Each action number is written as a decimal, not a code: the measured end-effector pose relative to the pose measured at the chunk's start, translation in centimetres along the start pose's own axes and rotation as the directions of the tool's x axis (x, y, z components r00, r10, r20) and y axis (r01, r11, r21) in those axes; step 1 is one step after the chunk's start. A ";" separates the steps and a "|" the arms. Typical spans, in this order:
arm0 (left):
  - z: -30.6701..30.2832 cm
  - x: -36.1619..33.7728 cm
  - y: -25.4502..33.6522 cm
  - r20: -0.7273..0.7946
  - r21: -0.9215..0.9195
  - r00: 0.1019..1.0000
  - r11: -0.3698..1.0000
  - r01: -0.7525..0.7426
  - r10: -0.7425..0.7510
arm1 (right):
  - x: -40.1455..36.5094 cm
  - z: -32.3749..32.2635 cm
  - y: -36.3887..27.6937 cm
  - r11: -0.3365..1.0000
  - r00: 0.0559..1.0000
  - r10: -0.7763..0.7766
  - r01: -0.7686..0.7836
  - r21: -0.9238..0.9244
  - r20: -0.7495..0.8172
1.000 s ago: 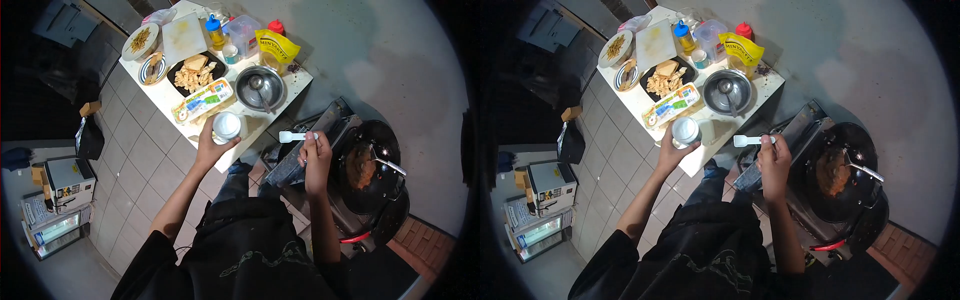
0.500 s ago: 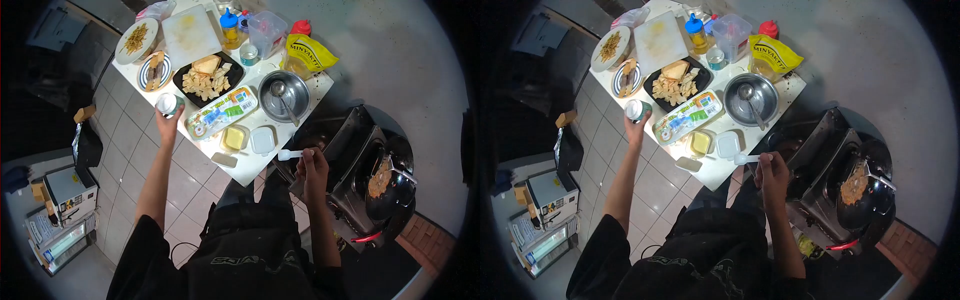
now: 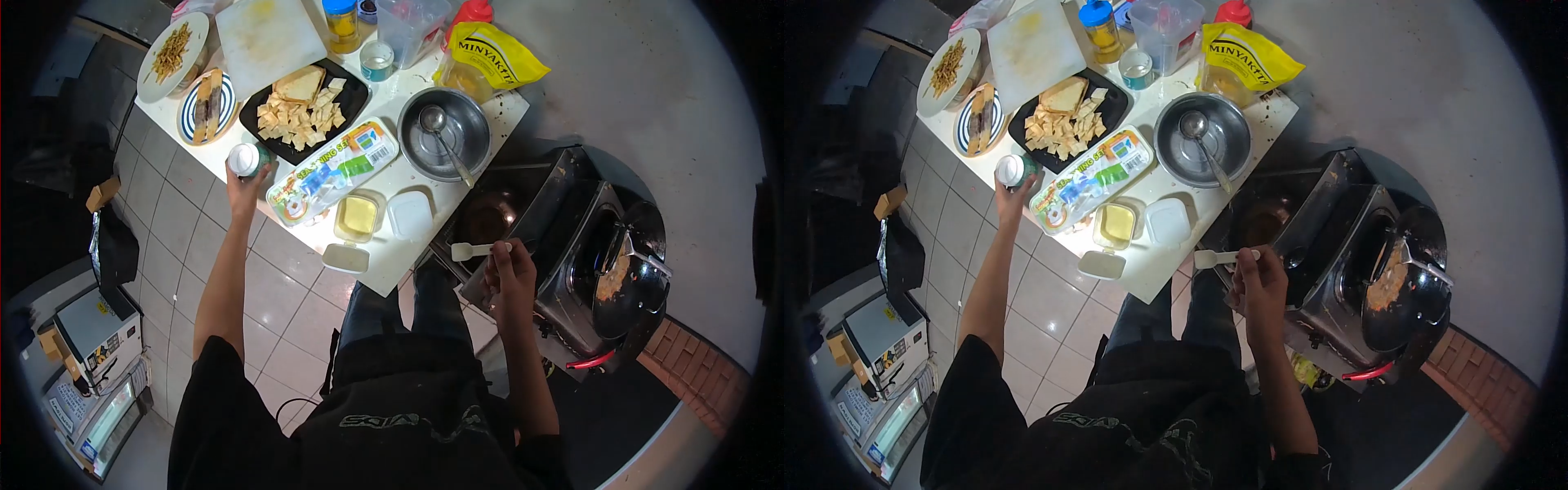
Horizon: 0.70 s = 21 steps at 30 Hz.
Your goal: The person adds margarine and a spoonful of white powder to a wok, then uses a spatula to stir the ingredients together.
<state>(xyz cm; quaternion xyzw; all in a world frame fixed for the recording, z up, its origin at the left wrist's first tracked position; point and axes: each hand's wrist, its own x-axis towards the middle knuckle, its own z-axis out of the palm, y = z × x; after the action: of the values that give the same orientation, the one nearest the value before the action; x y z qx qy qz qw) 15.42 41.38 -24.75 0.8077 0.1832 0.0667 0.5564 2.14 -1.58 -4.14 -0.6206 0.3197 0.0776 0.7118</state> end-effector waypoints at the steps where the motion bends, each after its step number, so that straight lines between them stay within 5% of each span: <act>1: -0.1 -0.1 0.3 0.000 0.037 1.000 0.999 -0.009 0.009 | 0.1 0.2 0.3 1.000 1.000 0.005 -0.005 -0.001 0.007; 3: -0.6 -1.2 -0.3 -0.046 0.193 0.992 0.976 -0.103 0.114 | 0.3 0.6 1.0 0.995 0.999 0.013 -0.009 -0.095 0.041; 7: -3.1 -12.5 -2.1 -0.385 0.345 0.898 0.936 -0.075 0.214 | 1.5 2.5 2.5 0.936 0.990 -0.094 0.125 -0.329 0.108; 8: -1.9 -17.0 -0.1 -0.299 0.448 0.938 0.894 -0.025 0.176 | 1.5 3.1 2.4 0.939 0.983 -0.112 0.152 -0.309 0.143; 9: 0.1 -20.8 1.5 -0.222 0.355 0.975 0.933 0.056 0.025 | 1.5 3.7 2.4 0.940 0.974 -0.134 0.183 -0.286 0.182; 11: 5.2 -26.2 2.8 -0.069 0.262 0.997 0.965 0.000 0.019 | 1.6 4.3 2.5 0.958 0.967 -0.130 0.180 -0.224 0.220; 14: 11.5 -28.1 4.6 -0.118 0.206 0.992 0.978 -0.013 0.039 | 1.1 4.0 2.0 0.984 0.968 -0.075 0.111 -0.142 0.238; 16: 14.0 -26.5 5.8 -0.173 0.287 0.983 0.951 0.114 -0.066 | 0.8 3.4 2.0 0.991 0.971 -0.016 0.047 -0.124 0.240; 17: 15.3 -26.1 4.8 -0.214 0.482 0.972 0.876 0.021 0.095 | 0.6 2.9 2.3 0.993 0.970 0.005 0.024 -0.113 0.244; 18: 15.7 -25.4 4.5 -0.219 0.480 0.972 0.877 0.032 0.084 | 0.4 2.5 2.5 0.995 0.968 0.026 -0.001 -0.101 0.249; 20: 16.2 -23.7 4.4 -0.296 0.116 0.948 0.981 0.155 -0.115 | -0.1 1.7 2.6 0.991 0.964 0.076 -0.046 -0.123 0.254; 21: 16.3 -23.0 4.2 -0.299 0.010 0.951 0.996 0.091 -0.084 | -0.3 1.3 2.6 0.987 0.960 0.119 -0.087 -0.136 0.253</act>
<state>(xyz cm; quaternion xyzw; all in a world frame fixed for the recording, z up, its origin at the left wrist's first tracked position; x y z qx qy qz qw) 0.22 17.28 -24.76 0.7860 0.3014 0.1610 0.5151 1.05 0.24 -6.15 -0.6305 0.2500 0.2150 0.7026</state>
